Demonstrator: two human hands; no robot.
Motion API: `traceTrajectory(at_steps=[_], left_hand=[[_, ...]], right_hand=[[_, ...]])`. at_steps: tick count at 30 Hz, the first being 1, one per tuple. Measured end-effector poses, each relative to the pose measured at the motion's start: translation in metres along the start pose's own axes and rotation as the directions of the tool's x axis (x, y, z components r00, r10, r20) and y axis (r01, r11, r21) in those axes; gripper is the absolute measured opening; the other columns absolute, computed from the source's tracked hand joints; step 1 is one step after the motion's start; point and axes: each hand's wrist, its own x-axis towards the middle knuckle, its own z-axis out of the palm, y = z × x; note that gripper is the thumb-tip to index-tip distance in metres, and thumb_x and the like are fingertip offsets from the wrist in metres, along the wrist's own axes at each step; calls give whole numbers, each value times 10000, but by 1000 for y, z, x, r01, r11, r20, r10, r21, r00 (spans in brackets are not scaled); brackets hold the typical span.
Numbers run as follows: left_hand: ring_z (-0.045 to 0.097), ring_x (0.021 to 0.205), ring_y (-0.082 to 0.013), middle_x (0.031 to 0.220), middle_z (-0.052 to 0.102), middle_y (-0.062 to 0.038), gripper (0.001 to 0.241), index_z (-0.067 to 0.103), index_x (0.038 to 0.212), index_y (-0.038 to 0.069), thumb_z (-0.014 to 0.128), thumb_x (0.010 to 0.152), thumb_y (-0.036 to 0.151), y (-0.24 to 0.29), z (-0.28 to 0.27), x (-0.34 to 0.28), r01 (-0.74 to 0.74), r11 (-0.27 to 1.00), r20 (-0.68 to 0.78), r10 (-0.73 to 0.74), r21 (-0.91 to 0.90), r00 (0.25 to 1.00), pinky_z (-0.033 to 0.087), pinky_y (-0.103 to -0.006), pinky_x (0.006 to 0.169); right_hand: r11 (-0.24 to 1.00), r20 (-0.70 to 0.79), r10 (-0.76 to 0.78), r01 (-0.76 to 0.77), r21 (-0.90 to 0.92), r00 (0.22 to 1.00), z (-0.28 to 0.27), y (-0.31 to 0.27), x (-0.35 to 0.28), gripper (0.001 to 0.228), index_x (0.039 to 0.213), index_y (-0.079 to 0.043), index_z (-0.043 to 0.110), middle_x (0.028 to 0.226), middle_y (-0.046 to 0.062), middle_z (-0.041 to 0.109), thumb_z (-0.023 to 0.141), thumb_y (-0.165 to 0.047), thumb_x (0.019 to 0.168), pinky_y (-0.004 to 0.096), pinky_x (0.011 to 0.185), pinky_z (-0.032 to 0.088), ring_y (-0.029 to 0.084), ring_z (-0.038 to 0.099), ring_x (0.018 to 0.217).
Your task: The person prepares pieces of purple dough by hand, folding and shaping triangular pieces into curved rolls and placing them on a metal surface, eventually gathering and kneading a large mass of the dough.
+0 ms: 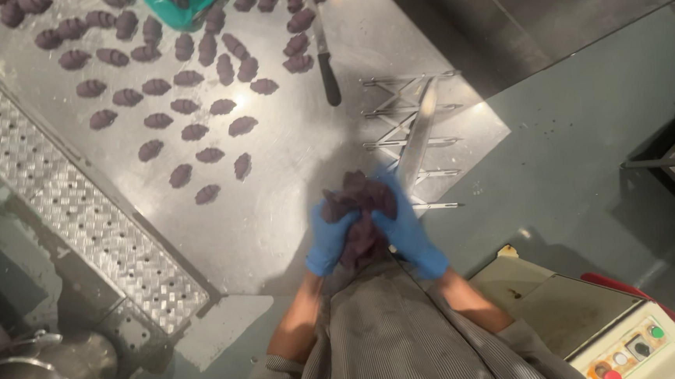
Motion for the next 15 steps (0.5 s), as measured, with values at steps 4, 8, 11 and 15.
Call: traceTrajectory(at_steps=[4,8,11,15], left_hand=[[724,964,-173,1030,754,-65,316,696,1101,4,767,805,89,2,10,-5,142,983,312,-98,-120,945,583,-306,867],[670,1044,-198,1171,730,-129,415,696,1271,-10,751,874,96,14,8,8,182,979,227,-158,-90,961,557,-321,916],[675,1039,-202,1159,727,-122,380,702,1231,-3,746,868,99,30,-2,-2,186,959,143,-158,-213,977,559,-324,910],[682,1033,-207,1144,723,-112,334,710,1178,5,739,860,104,34,19,-22,250,861,8,-274,-443,962,561,-329,901]], right_hand=[[846,-29,456,-422,326,890,-3,-12,6,368,1259,44,641,1156,120,722,635,-156,950,337,963,530,241,666,1083],[808,-215,474,-324,493,854,-5,-26,7,325,1224,39,644,1086,137,709,622,-136,952,364,898,510,254,671,1017],[929,-442,353,-252,270,825,9,-11,-2,297,1203,36,672,1085,136,718,629,-156,981,378,855,542,243,687,989],[891,-488,377,-166,422,787,44,30,-3,406,1299,22,573,1215,94,663,696,-122,940,336,983,520,192,630,1138]])
